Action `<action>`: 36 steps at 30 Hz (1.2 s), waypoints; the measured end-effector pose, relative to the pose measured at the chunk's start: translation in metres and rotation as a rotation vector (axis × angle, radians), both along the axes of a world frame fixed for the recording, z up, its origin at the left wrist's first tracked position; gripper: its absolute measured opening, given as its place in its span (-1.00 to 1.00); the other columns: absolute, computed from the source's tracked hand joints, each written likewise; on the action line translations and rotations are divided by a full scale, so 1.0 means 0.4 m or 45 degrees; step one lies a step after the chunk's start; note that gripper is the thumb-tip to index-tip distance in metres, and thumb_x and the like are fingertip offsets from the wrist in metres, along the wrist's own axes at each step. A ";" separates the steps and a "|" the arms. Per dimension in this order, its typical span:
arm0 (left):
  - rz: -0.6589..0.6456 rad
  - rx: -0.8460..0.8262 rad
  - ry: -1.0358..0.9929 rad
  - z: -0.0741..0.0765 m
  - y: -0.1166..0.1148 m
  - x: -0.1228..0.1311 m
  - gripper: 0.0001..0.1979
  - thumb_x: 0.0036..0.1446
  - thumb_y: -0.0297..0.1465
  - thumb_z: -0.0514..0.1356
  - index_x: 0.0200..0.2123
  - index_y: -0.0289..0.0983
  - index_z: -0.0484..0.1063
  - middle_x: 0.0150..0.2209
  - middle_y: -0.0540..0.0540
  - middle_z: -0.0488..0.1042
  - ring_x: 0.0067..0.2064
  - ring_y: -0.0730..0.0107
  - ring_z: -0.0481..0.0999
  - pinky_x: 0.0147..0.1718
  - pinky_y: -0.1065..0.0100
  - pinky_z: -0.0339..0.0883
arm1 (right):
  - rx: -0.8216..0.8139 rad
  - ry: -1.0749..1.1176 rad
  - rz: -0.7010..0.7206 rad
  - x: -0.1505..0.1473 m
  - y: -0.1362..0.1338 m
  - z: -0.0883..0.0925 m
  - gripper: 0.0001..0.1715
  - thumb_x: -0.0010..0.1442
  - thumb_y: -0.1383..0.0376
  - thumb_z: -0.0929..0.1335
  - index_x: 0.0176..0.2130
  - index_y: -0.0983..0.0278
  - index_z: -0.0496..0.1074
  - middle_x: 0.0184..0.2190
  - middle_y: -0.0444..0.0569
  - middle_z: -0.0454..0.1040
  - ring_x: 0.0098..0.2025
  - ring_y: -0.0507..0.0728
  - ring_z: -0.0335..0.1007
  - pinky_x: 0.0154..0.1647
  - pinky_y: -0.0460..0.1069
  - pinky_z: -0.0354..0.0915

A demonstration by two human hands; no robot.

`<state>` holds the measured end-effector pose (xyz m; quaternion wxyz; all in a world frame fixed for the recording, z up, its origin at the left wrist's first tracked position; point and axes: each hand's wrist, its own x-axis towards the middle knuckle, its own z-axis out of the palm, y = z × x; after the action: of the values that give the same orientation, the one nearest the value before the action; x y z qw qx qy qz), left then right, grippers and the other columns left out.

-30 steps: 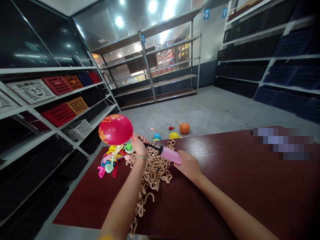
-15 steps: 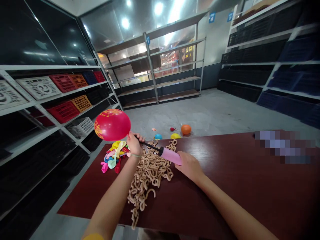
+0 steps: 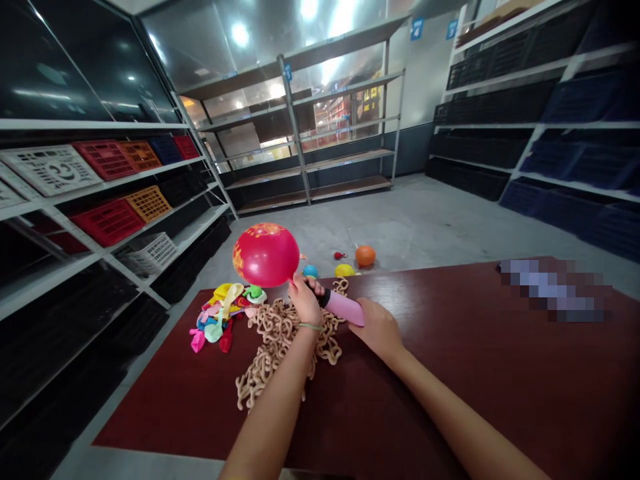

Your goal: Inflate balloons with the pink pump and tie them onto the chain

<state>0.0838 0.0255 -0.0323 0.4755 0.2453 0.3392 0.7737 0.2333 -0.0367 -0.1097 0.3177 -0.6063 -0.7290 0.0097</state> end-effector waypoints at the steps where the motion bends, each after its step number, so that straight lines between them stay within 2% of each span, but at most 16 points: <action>1: 0.001 -0.004 -0.010 -0.012 -0.006 0.009 -0.68 0.15 -0.16 0.14 -0.46 -0.21 0.10 -0.66 0.16 0.14 -0.72 0.61 0.14 -0.69 0.49 0.01 | 0.008 -0.010 0.005 0.001 -0.002 0.001 -0.64 0.05 0.28 0.36 -0.10 0.24 0.33 -0.25 -0.02 0.47 -0.22 0.17 0.37 -0.24 -0.01 0.14; 4: 0.020 -0.029 -0.029 -0.021 -0.017 -0.018 -0.71 0.14 -0.22 0.13 -0.47 -0.20 0.08 -0.67 0.16 0.12 -0.72 0.60 0.12 -0.68 0.48 -0.01 | 0.032 -0.105 0.047 -0.005 -0.009 0.004 -0.65 0.05 0.29 0.36 -0.11 0.25 0.34 -0.26 -0.01 0.47 -0.22 0.18 0.36 -0.23 -0.01 0.12; 6: 0.043 -0.055 -0.029 -0.005 -0.018 -0.072 -0.73 0.14 -0.27 0.11 -0.48 -0.20 0.05 -0.67 0.16 0.11 -0.71 0.60 0.11 -0.68 0.48 -0.01 | 0.037 -0.184 0.094 -0.012 -0.013 0.004 -0.68 0.06 0.29 0.35 -0.12 0.25 0.35 -0.28 -0.01 0.46 -0.23 0.17 0.35 -0.23 0.00 0.12; 11: 0.155 -0.010 0.058 0.096 -0.008 -0.234 -0.77 0.09 -0.31 0.13 -0.46 -0.20 0.08 -0.65 0.17 0.08 -0.69 0.61 0.09 -0.66 0.48 -0.02 | 0.041 -0.192 0.154 -0.021 -0.013 0.004 -0.69 0.08 0.28 0.35 -0.12 0.25 0.35 -0.28 -0.02 0.47 -0.24 0.17 0.36 -0.22 0.01 0.12; 13: 0.190 0.030 0.084 0.136 0.001 -0.281 -0.76 0.07 -0.31 0.14 -0.46 -0.21 0.08 -0.64 0.18 0.06 -0.69 0.62 0.08 -0.67 0.49 -0.04 | 0.041 -0.142 0.176 -0.022 -0.010 0.003 -0.68 0.08 0.29 0.34 -0.11 0.25 0.34 -0.28 -0.03 0.47 -0.23 0.16 0.36 -0.21 0.00 0.13; 15: 0.208 0.060 0.087 0.159 0.010 -0.307 -0.75 0.06 -0.30 0.15 -0.46 -0.21 0.08 -0.64 0.18 0.05 -0.69 0.63 0.06 -0.67 0.50 -0.07 | 0.038 -0.103 0.188 -0.022 -0.007 0.001 -0.69 0.08 0.31 0.33 -0.12 0.24 0.34 -0.28 -0.03 0.47 -0.24 0.16 0.37 -0.21 0.00 0.13; 17: 0.221 0.078 0.076 0.160 0.019 -0.306 -0.75 0.07 -0.30 0.15 -0.46 -0.20 0.08 -0.64 0.18 0.05 -0.69 0.62 0.05 -0.68 0.50 -0.10 | 0.032 -0.089 0.177 -0.022 -0.005 0.000 -0.70 0.08 0.31 0.33 -0.13 0.24 0.35 -0.28 -0.02 0.48 -0.24 0.16 0.36 -0.21 0.00 0.14; 19: 0.219 0.078 0.050 0.141 0.024 -0.275 -0.76 0.08 -0.30 0.14 -0.45 -0.20 0.08 -0.64 0.17 0.05 -0.69 0.62 0.04 -0.68 0.49 -0.10 | 0.024 -0.095 0.157 -0.022 -0.003 -0.002 -0.71 0.07 0.31 0.33 -0.14 0.25 0.35 -0.28 -0.01 0.47 -0.24 0.16 0.36 -0.21 0.00 0.13; 25: 0.062 -0.013 -0.008 0.031 -0.011 -0.067 -0.74 0.13 -0.27 0.12 -0.47 -0.20 0.06 -0.66 0.16 0.09 -0.70 0.60 0.09 -0.68 0.49 -0.03 | 0.005 -0.086 0.057 -0.012 -0.003 0.003 -0.69 0.05 0.30 0.35 -0.15 0.24 0.33 -0.29 -0.01 0.46 -0.23 0.17 0.36 -0.23 -0.01 0.13; 28: 0.030 -0.031 0.005 -0.003 -0.033 -0.010 -0.72 0.15 -0.24 0.11 -0.48 -0.20 0.08 -0.67 0.15 0.11 -0.71 0.59 0.11 -0.69 0.47 0.01 | 0.010 -0.067 0.066 -0.005 -0.007 0.006 -0.65 0.04 0.30 0.35 -0.11 0.24 0.32 -0.27 -0.01 0.46 -0.22 0.17 0.37 -0.22 -0.01 0.15; 30: 0.002 -0.021 0.026 -0.007 -0.037 -0.020 -0.71 0.14 -0.23 0.13 -0.48 -0.20 0.08 -0.67 0.15 0.13 -0.71 0.59 0.12 -0.68 0.47 0.03 | 0.014 -0.077 0.095 -0.006 -0.010 0.005 -0.64 0.05 0.30 0.35 -0.10 0.24 0.32 -0.26 -0.01 0.46 -0.21 0.17 0.37 -0.21 -0.01 0.15; 32: -0.008 -0.017 0.039 0.007 -0.033 -0.066 -0.71 0.11 -0.25 0.15 -0.48 -0.20 0.08 -0.66 0.15 0.13 -0.70 0.59 0.13 -0.67 0.47 0.03 | 0.017 -0.109 0.138 -0.010 -0.012 0.004 -0.67 0.08 0.30 0.34 -0.10 0.25 0.33 -0.26 -0.01 0.46 -0.21 0.17 0.37 -0.20 0.00 0.15; 36: 0.068 -0.014 0.055 0.080 -0.014 -0.201 -0.76 0.07 -0.31 0.15 -0.47 -0.20 0.08 -0.67 0.17 0.10 -0.70 0.59 0.11 -0.67 0.48 0.00 | 0.029 -0.140 0.195 -0.019 -0.012 0.001 -0.73 0.09 0.30 0.33 -0.14 0.26 0.36 -0.29 -0.02 0.46 -0.24 0.16 0.37 -0.22 0.01 0.15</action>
<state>0.0033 0.0200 -0.0003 0.4485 0.2504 0.3601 0.7788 0.2258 -0.0416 -0.1092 0.2825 -0.5448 -0.7895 -0.0077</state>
